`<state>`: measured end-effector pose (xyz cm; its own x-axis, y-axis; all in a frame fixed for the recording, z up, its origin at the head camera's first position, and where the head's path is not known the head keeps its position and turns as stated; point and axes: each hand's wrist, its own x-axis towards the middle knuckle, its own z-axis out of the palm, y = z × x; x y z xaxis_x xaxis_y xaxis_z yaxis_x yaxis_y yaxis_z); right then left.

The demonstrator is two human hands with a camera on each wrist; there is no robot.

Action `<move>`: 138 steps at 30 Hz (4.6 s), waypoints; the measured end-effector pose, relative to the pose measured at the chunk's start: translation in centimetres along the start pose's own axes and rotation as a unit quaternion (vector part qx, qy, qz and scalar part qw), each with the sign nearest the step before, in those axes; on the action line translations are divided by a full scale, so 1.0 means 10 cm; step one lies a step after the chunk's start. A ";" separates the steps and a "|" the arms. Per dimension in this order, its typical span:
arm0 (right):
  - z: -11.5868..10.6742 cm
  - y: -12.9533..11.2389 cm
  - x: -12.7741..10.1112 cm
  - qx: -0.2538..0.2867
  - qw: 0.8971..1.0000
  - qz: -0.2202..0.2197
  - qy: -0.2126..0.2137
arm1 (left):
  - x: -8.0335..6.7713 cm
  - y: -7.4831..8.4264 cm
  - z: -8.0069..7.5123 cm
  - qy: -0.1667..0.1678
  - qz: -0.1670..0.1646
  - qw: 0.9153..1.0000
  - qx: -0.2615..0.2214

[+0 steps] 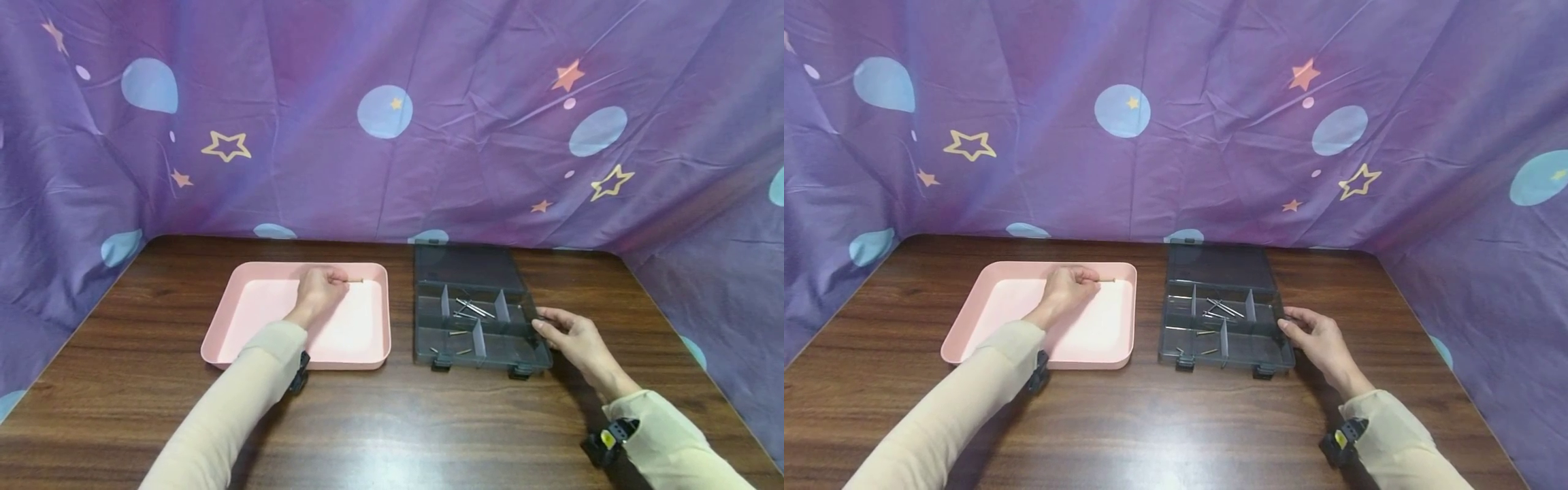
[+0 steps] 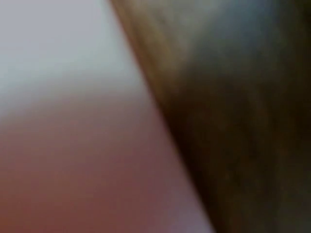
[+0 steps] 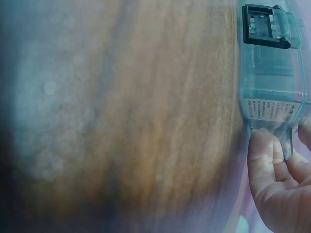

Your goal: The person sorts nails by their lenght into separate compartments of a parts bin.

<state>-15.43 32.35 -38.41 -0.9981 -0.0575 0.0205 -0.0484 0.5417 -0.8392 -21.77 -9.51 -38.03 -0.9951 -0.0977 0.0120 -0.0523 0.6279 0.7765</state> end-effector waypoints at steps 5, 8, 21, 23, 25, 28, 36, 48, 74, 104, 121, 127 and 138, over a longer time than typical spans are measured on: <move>-0.02 -0.02 -0.01 0.004 1.000 -0.010 0.004 | 0.01 0.01 0.02 0.001 -0.004 1.000 0.004; -0.02 -0.02 -0.01 0.002 1.000 -0.013 0.005 | 0.02 0.03 0.03 0.004 -0.003 1.000 0.006; -0.01 -0.01 -0.01 -0.004 1.000 -0.008 0.008 | 0.01 0.03 0.05 -0.002 -0.006 1.000 0.021; -0.01 -0.01 -0.01 -0.007 1.000 -0.006 0.008 | 0.00 0.03 0.05 -0.002 -0.007 1.000 0.023; 0.00 -0.02 -0.01 -0.006 1.000 -0.006 0.007 | -0.01 0.03 0.04 -0.002 -0.007 1.000 0.025; 0.00 -0.02 0.00 -0.005 1.000 -0.007 0.006 | -0.02 0.03 0.03 0.000 -0.007 1.000 0.027; 0.01 -0.01 0.01 -0.002 1.000 -0.006 0.006 | -0.02 0.01 0.04 0.001 0.008 0.999 0.053; 0.01 0.01 -0.01 0.007 1.000 -0.011 0.009 | -0.01 0.03 0.06 -0.008 0.025 0.995 0.100; 0.01 0.03 0.00 -0.001 1.000 -0.009 0.004 | -0.10 0.09 0.03 -0.038 -0.001 0.996 0.076; -0.02 -0.02 -0.02 -0.007 1.000 0.000 -0.009 | -0.35 0.56 0.18 -0.048 0.113 0.992 0.013; -0.02 -0.02 -0.02 -0.006 1.000 0.000 -0.005 | -0.62 0.82 0.48 -0.129 0.170 0.977 -0.007; -0.02 -0.02 -0.02 -0.006 1.000 0.002 -0.007 | -0.65 0.85 0.55 -0.151 0.174 0.973 -0.006; -0.01 -0.02 -0.02 -0.001 1.000 -0.003 -0.006 | -0.70 0.94 0.68 -0.164 0.195 0.967 0.027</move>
<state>-15.24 32.36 -38.23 -0.9973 -0.0709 0.0179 -0.0536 0.5433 -0.8378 -15.89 2.31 -35.12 -0.9126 0.3989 0.0902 0.3367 0.6078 0.7192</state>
